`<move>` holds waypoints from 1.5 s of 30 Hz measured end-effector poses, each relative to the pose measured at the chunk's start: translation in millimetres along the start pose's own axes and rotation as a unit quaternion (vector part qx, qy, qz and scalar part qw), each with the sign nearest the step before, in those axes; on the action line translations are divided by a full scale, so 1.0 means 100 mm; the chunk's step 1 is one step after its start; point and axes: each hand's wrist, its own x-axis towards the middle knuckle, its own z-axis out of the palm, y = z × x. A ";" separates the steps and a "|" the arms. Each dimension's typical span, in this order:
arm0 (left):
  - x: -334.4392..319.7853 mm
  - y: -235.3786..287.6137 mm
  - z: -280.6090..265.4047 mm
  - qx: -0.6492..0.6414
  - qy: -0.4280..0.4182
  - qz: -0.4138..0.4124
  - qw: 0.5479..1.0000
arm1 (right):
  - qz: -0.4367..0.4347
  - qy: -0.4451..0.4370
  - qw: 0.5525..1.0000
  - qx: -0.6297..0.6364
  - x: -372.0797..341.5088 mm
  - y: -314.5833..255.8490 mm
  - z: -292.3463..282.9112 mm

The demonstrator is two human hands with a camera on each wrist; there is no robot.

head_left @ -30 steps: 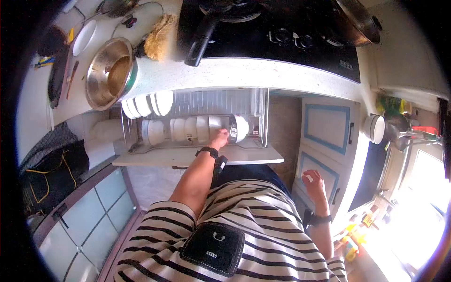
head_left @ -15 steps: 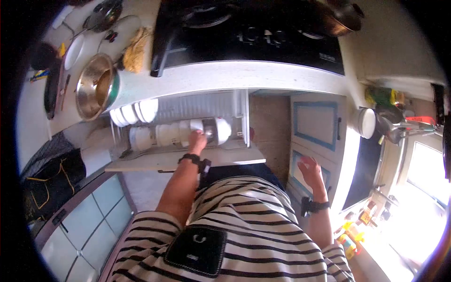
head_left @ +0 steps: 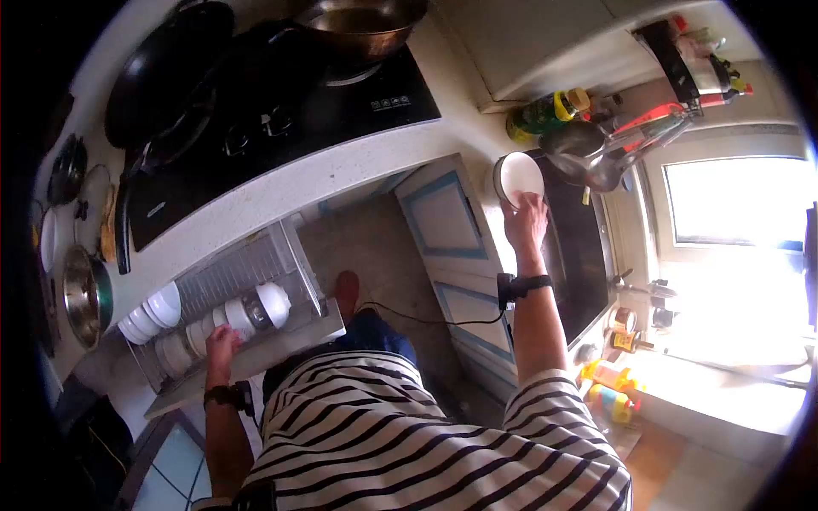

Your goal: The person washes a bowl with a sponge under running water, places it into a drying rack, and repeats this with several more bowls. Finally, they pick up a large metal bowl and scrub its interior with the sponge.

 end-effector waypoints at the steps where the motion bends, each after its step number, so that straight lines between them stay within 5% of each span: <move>1: -0.04 0.07 0.05 -0.006 -0.003 0.002 1.000 | -0.012 -0.053 0.998 0.029 0.05 0.03 0.01; 8: -0.17 0.34 0.34 0.050 -0.050 0.047 0.996 | 0.039 -0.070 0.993 0.086 0.15 0.02 -0.09; 13: -0.15 0.43 0.47 0.048 -0.082 0.050 0.994 | -0.073 0.046 0.985 0.146 0.32 0.37 -0.03; 15: -0.16 0.49 0.51 0.048 -0.085 0.044 0.994 | 0.077 0.032 0.946 0.312 0.34 0.51 -0.18; 19: -0.24 0.62 0.51 0.057 -0.082 0.042 0.994 | 0.243 0.186 0.644 0.701 0.19 0.86 -0.56; 20: -0.24 0.64 0.55 0.048 -0.093 0.047 0.993 | 0.205 0.229 0.678 0.667 0.16 1.32 -0.42; 21: -0.24 0.64 0.57 0.039 -0.097 0.049 0.993 | 0.177 0.241 0.649 0.699 0.12 1.83 -0.25; 22: -0.28 0.63 0.52 0.029 -0.090 0.050 0.994 | 0.108 0.202 0.546 0.806 0.03 2.46 -0.09; 24: -0.42 0.65 0.51 0.019 -0.099 0.055 0.993 | -0.031 -0.037 0.181 0.982 -0.07 3.68 0.23; 25: -0.40 0.55 0.48 -0.041 -0.134 0.081 0.987 | -0.003 0.014 0.236 0.972 -0.20 3.36 0.04; 27: -0.52 0.71 0.51 0.045 -0.104 0.046 0.993 | 0.071 0.104 0.351 0.928 -0.45 2.65 -0.38; 29: -0.51 0.71 0.52 0.053 -0.115 0.068 0.990 | 0.047 0.093 0.351 0.930 -0.58 2.18 -0.49; 32: -0.51 0.77 0.48 0.063 -0.120 0.070 0.988 | 0.064 0.042 0.476 0.876 -0.70 1.40 -0.55; 34: -0.45 0.70 0.48 0.099 -0.143 0.112 0.978 | 0.024 0.010 0.834 0.551 -0.71 0.85 -0.47; 36: -0.51 0.79 0.50 0.125 -0.163 0.131 0.970 | 0.041 -0.146 0.876 0.459 -0.67 0.22 -0.44; 37: -0.56 0.84 0.53 0.147 -0.171 0.164 0.960 | 0.079 -0.278 0.770 0.569 -0.64 -0.12 -0.42; 38: -0.59 0.86 0.55 0.167 -0.178 0.197 0.950 | -0.013 -0.334 0.801 0.496 -0.70 -0.46 -0.27; 39: -0.65 0.91 0.57 0.187 -0.182 0.231 0.937 | -0.020 -0.416 0.624 0.661 -0.81 -0.72 0.01; 40: -0.81 1.05 0.59 0.204 -0.192 0.236 0.930 | -0.167 -0.415 0.788 0.423 -0.97 -1.42 -0.27; 41: -0.84 1.01 0.61 0.230 -0.189 0.304 0.905 | -0.314 -0.360 0.866 0.148 -1.13 -2.13 -0.54; 44: -1.20 1.26 0.57 0.206 -0.263 0.245 0.910 | -0.446 -0.399 0.793 0.114 -1.44 -2.90 -0.21; 45: -1.24 1.21 0.56 0.221 -0.225 0.420 0.851 | -0.491 -0.390 0.771 0.114 -1.53 -3.09 -0.15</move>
